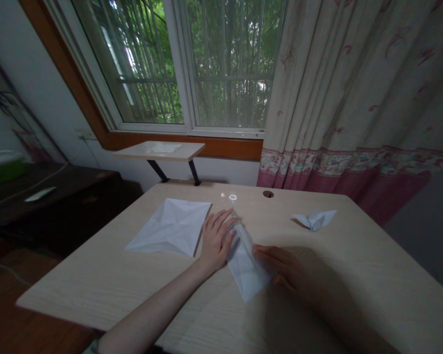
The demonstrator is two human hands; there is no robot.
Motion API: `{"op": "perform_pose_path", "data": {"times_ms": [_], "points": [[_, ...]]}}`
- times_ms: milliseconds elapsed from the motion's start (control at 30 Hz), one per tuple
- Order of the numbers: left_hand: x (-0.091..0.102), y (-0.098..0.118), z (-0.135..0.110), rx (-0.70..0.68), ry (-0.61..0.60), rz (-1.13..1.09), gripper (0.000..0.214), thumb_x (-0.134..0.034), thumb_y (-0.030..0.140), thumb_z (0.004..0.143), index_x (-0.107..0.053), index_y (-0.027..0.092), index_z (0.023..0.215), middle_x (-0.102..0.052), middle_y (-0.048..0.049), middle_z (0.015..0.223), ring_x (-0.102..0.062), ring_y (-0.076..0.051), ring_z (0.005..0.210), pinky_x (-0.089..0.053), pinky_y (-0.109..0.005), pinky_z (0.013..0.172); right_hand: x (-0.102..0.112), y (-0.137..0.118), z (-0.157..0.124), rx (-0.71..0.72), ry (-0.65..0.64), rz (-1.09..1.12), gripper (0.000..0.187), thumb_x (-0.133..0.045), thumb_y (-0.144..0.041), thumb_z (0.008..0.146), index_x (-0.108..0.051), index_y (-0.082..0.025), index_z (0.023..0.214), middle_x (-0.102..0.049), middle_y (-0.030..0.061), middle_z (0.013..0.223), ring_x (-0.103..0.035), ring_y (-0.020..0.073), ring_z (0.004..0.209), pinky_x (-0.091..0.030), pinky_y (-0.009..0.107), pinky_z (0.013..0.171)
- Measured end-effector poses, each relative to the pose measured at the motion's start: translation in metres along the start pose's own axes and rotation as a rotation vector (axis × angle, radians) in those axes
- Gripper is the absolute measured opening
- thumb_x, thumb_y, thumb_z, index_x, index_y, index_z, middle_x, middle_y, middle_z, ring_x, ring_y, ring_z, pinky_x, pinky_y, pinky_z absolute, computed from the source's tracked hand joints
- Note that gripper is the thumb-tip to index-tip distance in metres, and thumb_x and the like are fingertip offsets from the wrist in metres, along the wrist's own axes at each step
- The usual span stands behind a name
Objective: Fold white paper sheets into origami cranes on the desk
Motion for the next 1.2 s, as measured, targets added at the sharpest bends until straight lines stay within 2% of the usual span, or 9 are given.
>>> {"op": "perform_pose_path", "data": {"times_ms": [133, 233, 367, 533, 633, 833, 1000, 1100, 1200], "points": [[-0.007, 0.0, 0.0, 0.016, -0.084, -0.022, 0.04, -0.032, 0.029, 0.104, -0.072, 0.024, 0.098, -0.066, -0.0036, 0.132, -0.051, -0.024, 0.128, -0.025, -0.052, 0.118, -0.003, -0.003, 0.006, -0.003, -0.06, -0.048, 0.049, -0.039, -0.047, 0.103, -0.052, -0.027, 0.146, -0.062, 0.0084, 0.141, -0.064, 0.0249, 0.122, -0.053, 0.037, 0.103], [-0.018, -0.002, -0.001, 0.004, -0.177, -0.07, 0.038, -0.037, 0.03, 0.104, -0.072, 0.023, 0.093, -0.071, -0.0039, 0.123, -0.059, -0.022, 0.119, -0.029, -0.05, 0.118, -0.009, 0.0, 0.006, -0.049, -0.123, -0.065, 0.046, -0.046, -0.04, 0.101, -0.054, -0.026, 0.144, -0.06, 0.0079, 0.142, -0.063, 0.0244, 0.123, -0.051, 0.038, 0.106], [-0.034, -0.007, -0.005, 0.025, -0.306, -0.099, 0.032, -0.04, 0.029, 0.103, -0.071, 0.022, 0.107, -0.072, -0.004, 0.122, -0.062, -0.02, 0.117, -0.039, -0.043, 0.113, -0.016, 0.005, 0.004, -0.111, -0.19, -0.048, 0.045, -0.052, -0.034, 0.1, -0.054, -0.027, 0.144, -0.059, 0.0066, 0.143, -0.058, 0.0225, 0.129, -0.046, 0.041, 0.111], [-0.049, -0.008, -0.011, 0.033, -0.495, -0.053, 0.038, -0.04, 0.026, 0.103, -0.057, 0.022, 0.137, -0.06, -0.0039, 0.142, -0.051, -0.022, 0.136, -0.033, -0.046, 0.119, -0.021, 0.011, 0.001, -0.151, -0.231, -0.05, 0.041, -0.051, -0.033, 0.101, -0.055, -0.028, 0.141, -0.06, 0.0049, 0.142, -0.056, 0.0201, 0.131, -0.04, 0.045, 0.115], [-0.051, -0.005, -0.013, 0.011, -0.573, -0.01, 0.038, -0.04, 0.032, 0.105, -0.055, 0.028, 0.14, -0.052, -0.0021, 0.149, -0.049, -0.023, 0.138, -0.03, -0.05, 0.119, -0.023, 0.018, -0.002, -0.174, -0.192, -0.091, 0.04, -0.05, -0.03, 0.101, -0.056, -0.029, 0.14, -0.063, 0.0043, 0.139, -0.058, 0.02, 0.128, -0.04, 0.048, 0.116], [-0.043, 0.006, -0.009, -0.056, -0.572, 0.032, 0.038, -0.043, 0.044, 0.104, -0.06, 0.031, 0.135, -0.056, -0.001, 0.146, -0.058, -0.024, 0.126, -0.021, -0.053, 0.122, -0.027, 0.03, -0.008, -0.208, -0.102, -0.221, 0.041, -0.05, -0.025, 0.098, -0.058, -0.028, 0.138, -0.065, 0.0061, 0.136, -0.061, 0.0234, 0.125, -0.045, 0.052, 0.111], [-0.042, 0.013, -0.01, -0.106, -0.549, 0.046, 0.039, -0.043, 0.048, 0.103, -0.06, 0.033, 0.136, -0.06, -0.0003, 0.143, -0.061, -0.023, 0.119, -0.022, -0.051, 0.121, -0.03, 0.034, -0.01, -0.189, -0.057, -0.278, 0.045, -0.049, -0.022, 0.097, -0.054, -0.026, 0.141, -0.062, 0.0079, 0.139, -0.059, 0.0247, 0.127, -0.048, 0.051, 0.109], [-0.046, 0.013, -0.013, -0.134, -0.565, 0.053, 0.042, -0.046, 0.048, 0.102, -0.056, 0.033, 0.14, -0.055, -0.0026, 0.147, -0.057, -0.025, 0.125, -0.023, -0.053, 0.121, -0.03, 0.033, -0.01, -0.171, -0.053, -0.263, 0.045, -0.048, -0.021, 0.098, -0.053, -0.025, 0.143, -0.062, 0.008, 0.14, -0.058, 0.0239, 0.128, -0.048, 0.05, 0.11], [-0.051, 0.013, -0.017, -0.156, -0.613, 0.031, 0.046, -0.044, 0.044, 0.103, -0.048, 0.03, 0.146, -0.045, -0.0047, 0.155, -0.045, -0.024, 0.14, -0.026, -0.049, 0.121, -0.031, 0.032, -0.009, -0.156, -0.068, -0.255, 0.045, -0.047, -0.021, 0.099, -0.053, -0.022, 0.143, -0.06, 0.0094, 0.142, -0.055, 0.0237, 0.132, -0.049, 0.046, 0.11]]}}
Point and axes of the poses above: each hand's wrist, its own z-axis towards the middle knuckle, its own x-axis out of the back of the hand, y = z × x, the point moved 6 cm from there along z, towards the middle knuckle
